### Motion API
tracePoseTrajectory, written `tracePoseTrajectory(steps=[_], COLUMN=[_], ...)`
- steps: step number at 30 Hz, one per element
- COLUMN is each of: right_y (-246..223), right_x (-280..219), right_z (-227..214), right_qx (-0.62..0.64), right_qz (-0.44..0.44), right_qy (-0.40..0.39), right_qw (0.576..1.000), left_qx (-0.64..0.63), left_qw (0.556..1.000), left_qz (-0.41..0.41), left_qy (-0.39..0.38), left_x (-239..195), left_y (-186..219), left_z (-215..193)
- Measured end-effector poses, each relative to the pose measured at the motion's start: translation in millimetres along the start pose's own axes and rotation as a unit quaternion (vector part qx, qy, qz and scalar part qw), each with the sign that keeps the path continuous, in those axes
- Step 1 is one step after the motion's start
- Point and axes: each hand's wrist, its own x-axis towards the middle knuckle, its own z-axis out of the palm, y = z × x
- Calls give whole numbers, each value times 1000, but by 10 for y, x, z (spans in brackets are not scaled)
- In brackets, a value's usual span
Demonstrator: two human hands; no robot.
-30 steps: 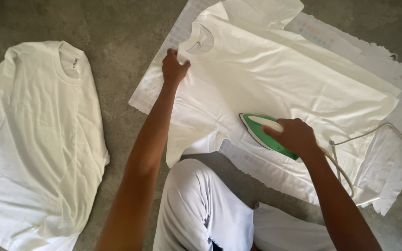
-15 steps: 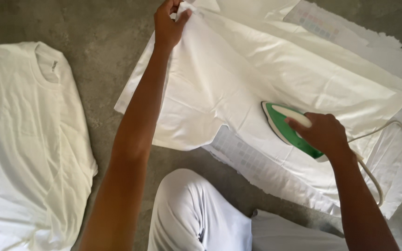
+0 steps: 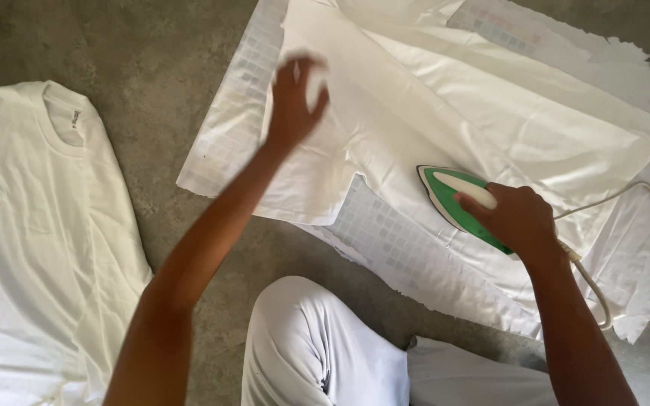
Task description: The person irons a white t-shirt laid out on a protective sheet on the floor. They use a green electric iron to smooth the fabric, moving it back and forth across the shirt's surface while holding the garment flat with their other hand.
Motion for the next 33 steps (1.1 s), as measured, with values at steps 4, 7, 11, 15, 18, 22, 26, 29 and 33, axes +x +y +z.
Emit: tracePoseTrajectory(steps=[4, 7, 11, 15, 18, 22, 26, 29, 33], right_y=[125, 269, 383, 514, 520, 475, 149, -363, -1087], right_x=[-47, -44, -170, -178, -165, -158, -61, -42, 128], right_z=[178, 314, 419, 488, 512, 499, 541, 499, 407], right_qx=[-75, -83, -93, -90, -93, -66, -34, -15, -18], right_qz=[-30, -45, -35, -33, -31, -35, -59, -94, -133], right_qy=[1, 6, -13, -17, -1, 6, 13, 29, 56], right_qw=[997, 996, 995, 995, 995, 997, 998, 995, 989], left_qx=[-38, 8, 78, 114, 67, 95, 126, 164, 266], left_qw=[971, 958, 960, 950, 964, 965, 964, 969, 953], left_qz=[45, 122, 104, 172, 65, 53, 110, 52, -70], left_qy=[-231, -260, -246, -235, -250, -239, -206, -179, -125], left_x=[-1371, -2037, -2228, -2444, -2420, -2305, -2489, -2782, -2678], left_y=[482, 456, 566, 502, 411, 515, 597, 471, 639], left_z=[-334, -369, -623, -648, -552, -610, -745, -630, -975])
